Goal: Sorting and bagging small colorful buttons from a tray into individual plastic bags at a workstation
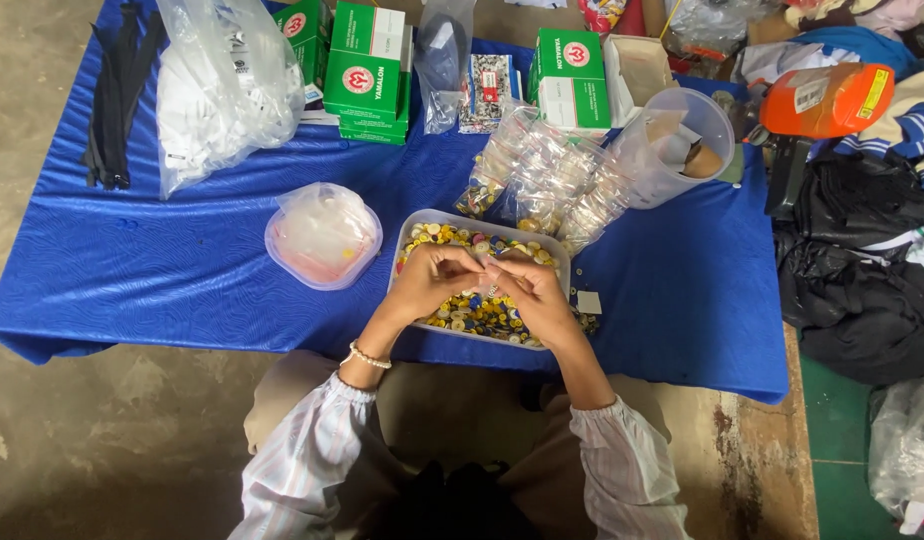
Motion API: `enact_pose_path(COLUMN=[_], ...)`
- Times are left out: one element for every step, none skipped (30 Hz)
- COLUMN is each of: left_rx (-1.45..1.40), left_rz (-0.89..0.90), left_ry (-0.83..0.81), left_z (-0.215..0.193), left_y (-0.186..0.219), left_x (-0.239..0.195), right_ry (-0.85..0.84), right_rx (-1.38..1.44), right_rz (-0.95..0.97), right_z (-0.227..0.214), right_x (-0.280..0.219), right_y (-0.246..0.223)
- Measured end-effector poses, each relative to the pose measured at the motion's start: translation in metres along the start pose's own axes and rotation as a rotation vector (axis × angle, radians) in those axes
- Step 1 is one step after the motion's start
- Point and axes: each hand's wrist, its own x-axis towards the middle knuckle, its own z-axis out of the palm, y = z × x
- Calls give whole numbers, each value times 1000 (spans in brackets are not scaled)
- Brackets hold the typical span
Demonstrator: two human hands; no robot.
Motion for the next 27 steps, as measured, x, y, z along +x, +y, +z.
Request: enact_pose_path(left_rx=[0, -25, -52, -54, 101, 257, 255, 361, 468, 468, 490, 513, 513, 632, 751, 752, 803, 853, 852, 938, 1024, 1023, 1122, 1221, 1221, 1267, 1315], left_rz=[2, -15, -36, -38, 29, 96, 94, 125, 156, 154, 168, 182, 186, 222, 252, 251, 337, 424, 423, 461, 495, 491, 504, 517, 516, 513, 515], left_ry=[-2, 33, 67, 65, 165, 263, 264, 321, 377, 376, 382, 388, 387, 341, 295, 293, 240, 187, 188, 135, 83, 84, 47, 8, 8, 21, 35], left_z=[0, 0, 1, 2, 3, 4, 8, 13, 17, 18, 19, 20, 22, 23, 25, 23, 22, 21, 18, 14, 11, 10, 8, 6, 3, 0, -5], left_y=[0, 0, 0, -5, -10, -15, -16, -17, -17, -17, -16, -15, -19, -23, -27, -23, -19, -16, -8, 0, 8, 5, 3, 1, -21, -43, -65], left_x=[-1, -2, -4, -2, 0, 2, 1, 0, -1, -2, -2, -3, -3, -3, -6, -5, -6, -6, -6, -6, -7, -9, -8, -7, -5, -2, 3], right_ry=[2, 59, 117, 119, 242, 364, 362, 370, 376, 375, 332, 290, 293, 256, 214, 215, 229, 242, 240, 225, 208, 205, 116, 27, 27, 14, 2], right_rx=[-1, -66, -132, -132, -315, -498, -499, -662, -824, -824, -804, -783, -784, -568, -350, -349, -198, -47, -48, -73, -97, -97, -111, -125, -125, -146, -168], right_rz=[-2, -86, -165, -162, -225, -287, -284, -368, -453, -450, -442, -434, -437, -285, -131, -130, -43, 43, 44, 35, 29, 32, 5, -22, -20, -36, -57], right_z=[-2, -5, -7, -1, 5, 12, 15, 18, 21, 24, 26, 28, 27, 25, 24, 18, 10, 3, 1, -1, -2, 0, 1, 2, 1, 0, -2], right_x=[2, 5, 5, 5, 5, 5, 4, 4, 3, 4, 6, 7, 7, 8, 6, 9, 9, 9, 10, 11, 10, 8, 8, 8, 6, 5, 5], right_y=[4, 8, 12, -2, -16, -30, -33, -36, -40, -48, -56, -65, -44, -25, -4, 6, 16, 26, 21, 16, 11, 2, -7, -16, -19, -21, -24])
